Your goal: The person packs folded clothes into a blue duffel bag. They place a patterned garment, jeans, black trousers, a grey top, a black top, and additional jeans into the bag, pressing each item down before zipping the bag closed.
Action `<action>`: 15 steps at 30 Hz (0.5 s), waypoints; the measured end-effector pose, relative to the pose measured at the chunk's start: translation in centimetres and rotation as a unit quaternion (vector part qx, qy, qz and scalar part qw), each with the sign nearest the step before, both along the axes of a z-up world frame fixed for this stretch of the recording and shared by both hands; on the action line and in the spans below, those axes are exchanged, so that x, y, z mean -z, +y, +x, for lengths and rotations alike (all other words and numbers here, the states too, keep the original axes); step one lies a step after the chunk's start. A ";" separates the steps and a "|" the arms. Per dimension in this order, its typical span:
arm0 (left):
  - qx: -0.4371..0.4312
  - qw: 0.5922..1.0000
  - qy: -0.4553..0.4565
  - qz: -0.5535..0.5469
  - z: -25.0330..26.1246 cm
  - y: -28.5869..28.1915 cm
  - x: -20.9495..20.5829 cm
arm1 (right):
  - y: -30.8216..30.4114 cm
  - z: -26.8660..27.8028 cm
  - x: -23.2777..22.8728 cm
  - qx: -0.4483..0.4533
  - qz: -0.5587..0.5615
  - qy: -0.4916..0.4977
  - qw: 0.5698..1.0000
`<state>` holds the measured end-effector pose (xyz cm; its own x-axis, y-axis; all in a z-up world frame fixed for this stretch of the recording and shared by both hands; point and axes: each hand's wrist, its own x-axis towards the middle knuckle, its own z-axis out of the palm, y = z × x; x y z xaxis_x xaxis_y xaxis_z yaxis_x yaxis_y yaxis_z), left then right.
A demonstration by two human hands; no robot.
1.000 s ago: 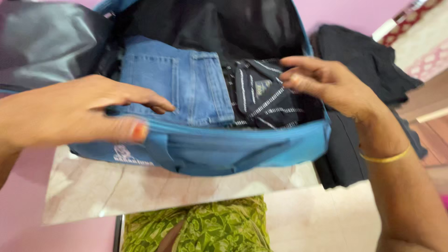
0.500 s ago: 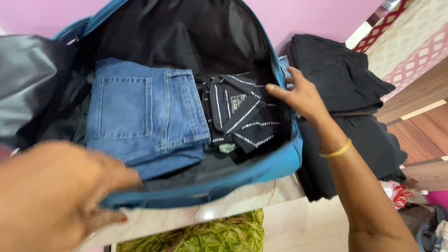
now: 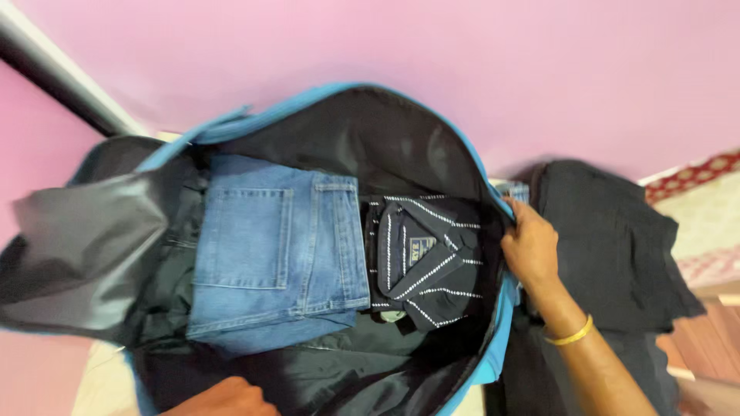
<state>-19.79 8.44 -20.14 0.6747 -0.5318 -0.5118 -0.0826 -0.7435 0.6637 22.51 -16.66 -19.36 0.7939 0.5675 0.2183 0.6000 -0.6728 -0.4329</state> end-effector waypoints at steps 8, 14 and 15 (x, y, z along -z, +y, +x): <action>-0.141 0.989 -0.048 0.001 2.5 -0.7 -13.4 | 1.4 -3.0 -5.0 0.007 -0.058 -0.121 0.991; -0.283 0.924 0.195 -0.167 5.4 4.8 -11.5 | 6.8 -11.1 -9.4 -0.296 -0.045 -0.125 0.946; -0.309 0.925 0.208 -0.075 6.2 6.2 -10.9 | 8.4 -13.0 -9.2 -0.370 -0.082 -0.072 0.923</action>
